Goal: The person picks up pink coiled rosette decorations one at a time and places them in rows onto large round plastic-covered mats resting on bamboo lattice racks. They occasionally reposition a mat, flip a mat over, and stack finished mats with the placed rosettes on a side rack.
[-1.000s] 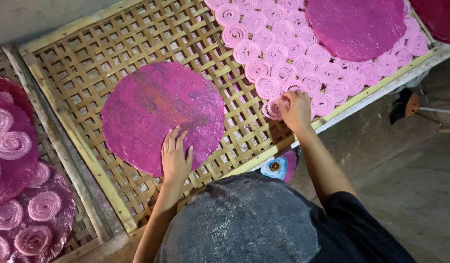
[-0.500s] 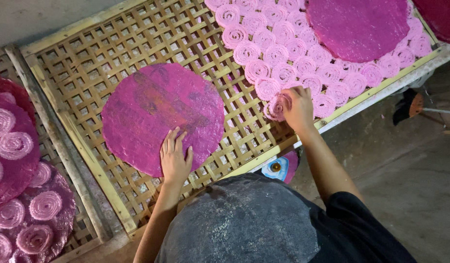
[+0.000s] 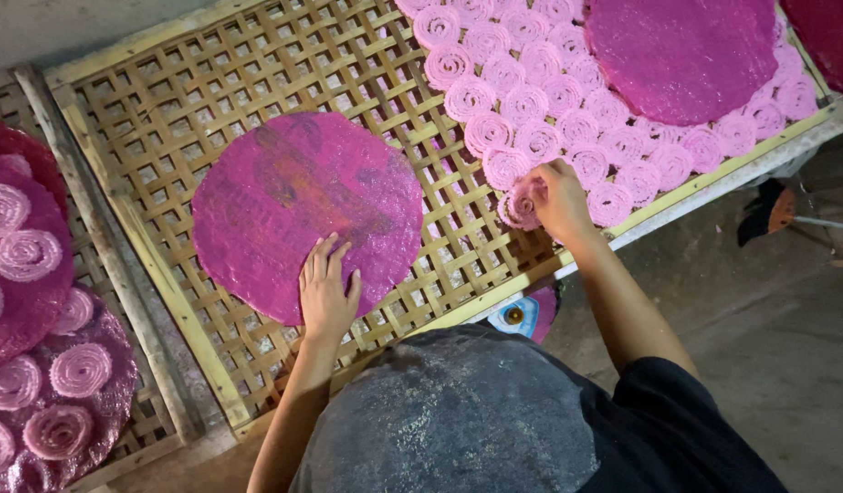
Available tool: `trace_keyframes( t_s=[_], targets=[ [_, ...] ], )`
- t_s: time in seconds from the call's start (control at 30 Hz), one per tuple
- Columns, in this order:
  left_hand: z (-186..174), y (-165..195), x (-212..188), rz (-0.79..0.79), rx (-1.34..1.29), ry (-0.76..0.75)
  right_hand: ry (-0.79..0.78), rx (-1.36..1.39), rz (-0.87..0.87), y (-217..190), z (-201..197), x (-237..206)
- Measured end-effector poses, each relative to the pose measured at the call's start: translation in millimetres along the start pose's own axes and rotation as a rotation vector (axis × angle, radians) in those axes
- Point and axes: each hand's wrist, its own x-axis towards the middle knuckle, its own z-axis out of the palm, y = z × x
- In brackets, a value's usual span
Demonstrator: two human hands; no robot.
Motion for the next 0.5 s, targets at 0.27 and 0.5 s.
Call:
trace_keyframes(
  t_s=[0.27, 0.5],
  targets=[
    [0.4, 3.2, 2.2, -0.019, 0.000, -0.001, 0.139, -0.118, -0.091, 10.3, 15.4, 35.5],
    [2.0, 10.1, 2.5, 0.012, 0.029, -0.019, -0.203, 0.065, -0.066, -67.3, 87.2, 69.6]
  ],
)
